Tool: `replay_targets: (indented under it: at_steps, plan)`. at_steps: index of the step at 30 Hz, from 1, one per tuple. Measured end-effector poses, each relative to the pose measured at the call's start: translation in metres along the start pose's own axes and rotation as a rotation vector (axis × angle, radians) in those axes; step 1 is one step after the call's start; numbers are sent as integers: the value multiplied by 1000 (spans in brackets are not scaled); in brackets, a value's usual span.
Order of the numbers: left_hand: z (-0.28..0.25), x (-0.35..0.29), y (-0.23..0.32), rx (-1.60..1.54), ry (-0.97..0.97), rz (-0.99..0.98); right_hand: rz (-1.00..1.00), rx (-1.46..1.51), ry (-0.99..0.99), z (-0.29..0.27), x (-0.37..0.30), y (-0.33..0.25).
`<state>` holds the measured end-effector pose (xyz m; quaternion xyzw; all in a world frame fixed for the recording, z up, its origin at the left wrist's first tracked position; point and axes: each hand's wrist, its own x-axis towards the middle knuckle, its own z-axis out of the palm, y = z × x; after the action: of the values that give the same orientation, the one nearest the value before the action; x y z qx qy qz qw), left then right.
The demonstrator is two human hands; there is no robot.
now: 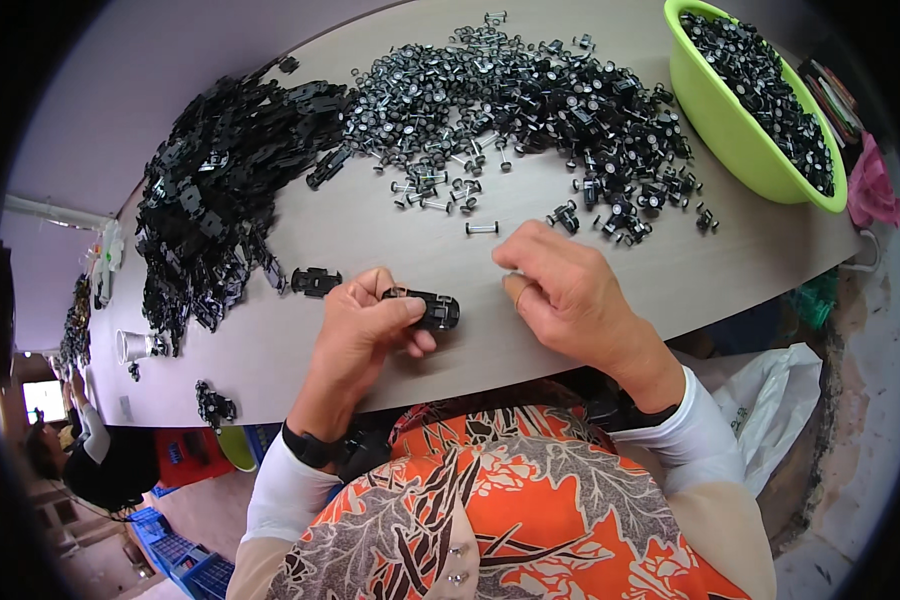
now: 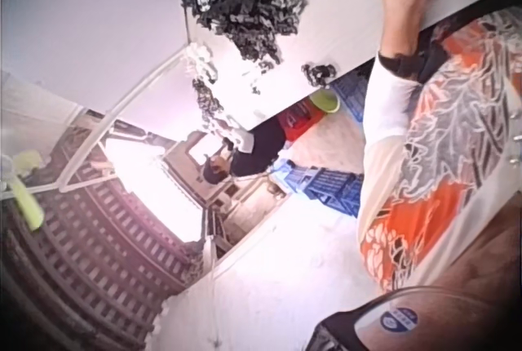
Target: The person assembles small black plastic components by inserting metal pins into them. They pick up a plastic piece, insert a pin, and place the finished unit on the table, repeating this process continuously. The workspace is filled with piles of loose parts and a green bowl containing additional components.
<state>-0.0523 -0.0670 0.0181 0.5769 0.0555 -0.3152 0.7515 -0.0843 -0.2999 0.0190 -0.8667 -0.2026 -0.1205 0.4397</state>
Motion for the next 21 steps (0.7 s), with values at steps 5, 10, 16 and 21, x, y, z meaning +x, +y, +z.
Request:
replay_targets:
  at_steps: [5,10,16,21]
  plan:
    - [-20,-28,-4,637,283,274,74,-56,45,-9,-15,6]
    - [-19,-42,6,1016,368,576,88,-66,71,-11,-24,18]
    - [21,-27,-10,1199,118,694,28,-91,108,-5,-23,21]
    - [22,-26,-5,1311,149,755,-7,-84,151,-5,-25,24]
